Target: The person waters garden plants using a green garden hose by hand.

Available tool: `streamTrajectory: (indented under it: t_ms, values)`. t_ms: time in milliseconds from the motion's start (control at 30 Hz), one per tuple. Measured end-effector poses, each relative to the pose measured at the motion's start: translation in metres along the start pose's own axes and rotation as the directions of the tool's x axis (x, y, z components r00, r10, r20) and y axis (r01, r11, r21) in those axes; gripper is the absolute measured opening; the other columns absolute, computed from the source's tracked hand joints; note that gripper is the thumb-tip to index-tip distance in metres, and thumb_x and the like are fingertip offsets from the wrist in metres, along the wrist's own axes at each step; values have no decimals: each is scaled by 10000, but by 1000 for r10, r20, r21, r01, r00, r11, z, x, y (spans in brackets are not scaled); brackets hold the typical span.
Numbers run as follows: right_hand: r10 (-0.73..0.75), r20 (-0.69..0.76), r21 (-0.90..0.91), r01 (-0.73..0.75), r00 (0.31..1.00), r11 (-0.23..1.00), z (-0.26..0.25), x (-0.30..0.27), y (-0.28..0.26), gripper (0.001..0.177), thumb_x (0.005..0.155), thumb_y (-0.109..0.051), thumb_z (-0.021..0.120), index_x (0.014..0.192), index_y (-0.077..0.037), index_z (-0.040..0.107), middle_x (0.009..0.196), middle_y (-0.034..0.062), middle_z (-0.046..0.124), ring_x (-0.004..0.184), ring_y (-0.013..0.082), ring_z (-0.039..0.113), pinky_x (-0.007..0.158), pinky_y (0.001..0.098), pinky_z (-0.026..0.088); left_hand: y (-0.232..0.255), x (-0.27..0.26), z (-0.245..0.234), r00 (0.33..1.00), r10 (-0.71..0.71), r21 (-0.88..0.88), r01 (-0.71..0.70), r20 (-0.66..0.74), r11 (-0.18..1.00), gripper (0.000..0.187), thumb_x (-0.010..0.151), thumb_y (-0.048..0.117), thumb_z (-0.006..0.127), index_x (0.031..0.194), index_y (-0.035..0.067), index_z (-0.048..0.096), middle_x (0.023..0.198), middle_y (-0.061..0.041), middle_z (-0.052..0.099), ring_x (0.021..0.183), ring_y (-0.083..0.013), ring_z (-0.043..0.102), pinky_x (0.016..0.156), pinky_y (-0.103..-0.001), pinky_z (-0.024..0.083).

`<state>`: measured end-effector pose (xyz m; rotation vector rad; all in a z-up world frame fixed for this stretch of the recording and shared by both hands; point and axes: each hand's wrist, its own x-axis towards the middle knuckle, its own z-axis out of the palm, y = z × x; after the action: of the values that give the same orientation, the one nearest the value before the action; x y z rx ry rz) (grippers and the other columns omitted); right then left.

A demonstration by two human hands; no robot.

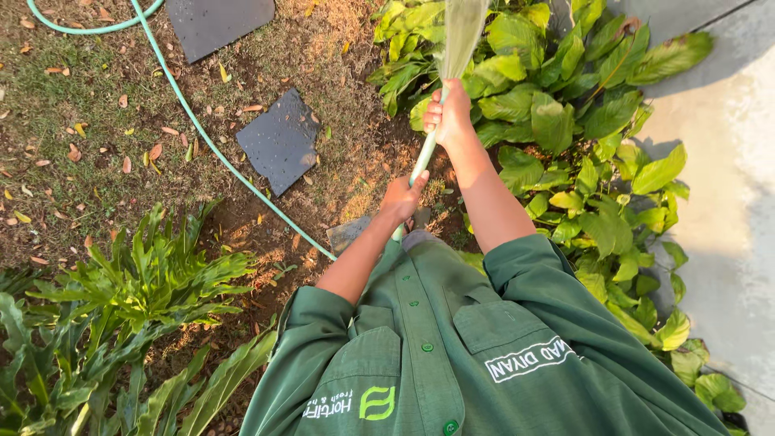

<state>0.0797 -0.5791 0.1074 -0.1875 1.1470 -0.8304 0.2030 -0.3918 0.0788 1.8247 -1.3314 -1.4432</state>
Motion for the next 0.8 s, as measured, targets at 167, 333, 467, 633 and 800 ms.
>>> streamTrajectory:
  t_ms: [167,333,467,633,800]
  values:
    - [-41,-9,5,41,999,999,12,23,-43,368,944,-467,467,757,-154,425,537,-38,291,431,142,285,475,364,283,26,47,-14,999,-29,75,26,34,997,783,931,748,423,814,16,675,730,-185,674,703,-342,654,684,-503,490]
    - [36,-58,-2,-36,998,999,29,39,-76,380,937,-477,454,729,-163,412,522,-48,275,417,133,269,463,350,267,51,73,-21,1000,-20,66,18,17,998,790,929,752,425,804,6,653,728,-189,668,693,-351,649,683,-505,487]
    - [-23,46,-38,25,999,999,54,45,-92,381,949,-464,461,727,-157,424,513,-40,284,412,135,268,457,355,263,64,88,-41,1000,16,17,-16,3,1000,772,922,733,448,797,-1,650,706,-193,657,669,-369,633,670,-508,482]
    - [-1,85,-50,5,996,999,101,58,-117,394,969,-472,458,731,-159,434,506,-48,285,401,125,266,438,345,264,76,121,-65,995,78,8,-78,-67,997,739,946,692,468,791,-8,645,673,-194,636,633,-366,612,636,-511,466]
    - [-109,177,-103,128,978,986,152,84,-140,378,966,-451,475,747,-144,461,516,-39,310,414,121,294,432,343,265,83,163,-97,980,147,-75,-158,-133,985,712,971,653,464,795,-18,623,637,-191,608,594,-352,582,603,-503,465]
